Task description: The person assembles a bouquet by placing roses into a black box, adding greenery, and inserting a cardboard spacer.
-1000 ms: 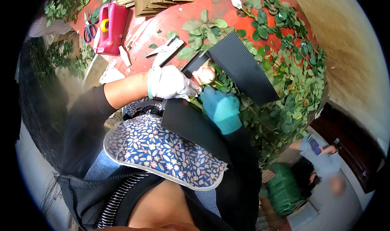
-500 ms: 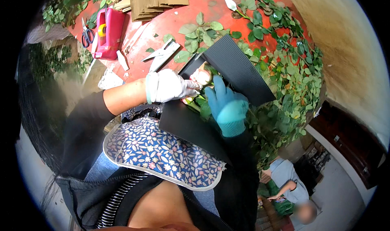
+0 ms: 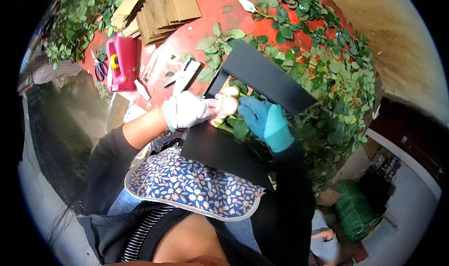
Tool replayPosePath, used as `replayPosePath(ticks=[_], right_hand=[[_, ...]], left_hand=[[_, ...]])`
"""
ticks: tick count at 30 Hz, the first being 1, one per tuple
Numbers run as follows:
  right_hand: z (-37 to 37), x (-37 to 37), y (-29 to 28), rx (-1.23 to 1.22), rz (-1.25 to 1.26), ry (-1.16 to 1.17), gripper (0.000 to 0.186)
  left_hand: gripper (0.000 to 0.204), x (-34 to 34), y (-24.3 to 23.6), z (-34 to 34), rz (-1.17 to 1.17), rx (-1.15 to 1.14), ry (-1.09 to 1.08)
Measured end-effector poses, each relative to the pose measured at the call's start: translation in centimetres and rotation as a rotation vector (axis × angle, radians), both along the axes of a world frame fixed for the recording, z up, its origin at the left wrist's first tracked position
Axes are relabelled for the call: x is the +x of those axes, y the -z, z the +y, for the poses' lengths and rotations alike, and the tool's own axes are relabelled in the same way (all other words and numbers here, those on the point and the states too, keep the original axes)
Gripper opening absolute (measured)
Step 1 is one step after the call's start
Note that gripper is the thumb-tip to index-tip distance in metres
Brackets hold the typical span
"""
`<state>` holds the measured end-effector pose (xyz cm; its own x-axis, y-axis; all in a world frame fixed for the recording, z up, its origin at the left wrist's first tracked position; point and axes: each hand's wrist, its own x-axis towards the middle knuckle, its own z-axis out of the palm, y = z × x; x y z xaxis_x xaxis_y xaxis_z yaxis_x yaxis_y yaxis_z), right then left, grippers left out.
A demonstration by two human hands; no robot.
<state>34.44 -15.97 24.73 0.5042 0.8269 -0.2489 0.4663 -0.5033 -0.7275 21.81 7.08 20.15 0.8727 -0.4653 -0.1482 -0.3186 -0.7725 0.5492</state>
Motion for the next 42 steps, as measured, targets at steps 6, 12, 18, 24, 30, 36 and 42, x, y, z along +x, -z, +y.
replayPosePath(ticks=[6,12,18,24,30,36,42], right_hand=[[1.1,-0.5,2.0,-0.484,-0.525,-0.159,0.008],[-1.7,-0.6,1.6,-0.098,-0.415,-0.271,0.012],[-1.1,-0.6,1.3,-0.128,-0.477,-0.298,0.011],[-1.3,-0.3,1.5,-0.029,-0.426,-0.287,0.011],[-1.5,-0.4,1.5,-0.045,-0.417,-0.321,0.011],[-1.1,-0.4,1.9,0.012,-0.397,0.016,0.023],[1.2,-1.1,3.9,-0.423,-0.518,-0.083,0.024]], left_hand=[[0.035,0.1,-1.1,-0.1,-0.008,-0.062,-0.01],[0.041,-0.6,3.5,0.4,-0.09,-0.33,-0.076],[0.043,1.9,-1.3,0.6,0.135,-0.456,-0.206],[0.047,0.6,0.0,-0.1,0.21,-0.435,-0.333],[0.062,2.0,-2.1,-0.4,0.243,-0.513,-0.155],[0.052,1.7,-2.5,-1.2,0.1,-0.226,-0.06],[0.05,1.3,-2.7,-1.6,0.065,-0.205,-0.075]])
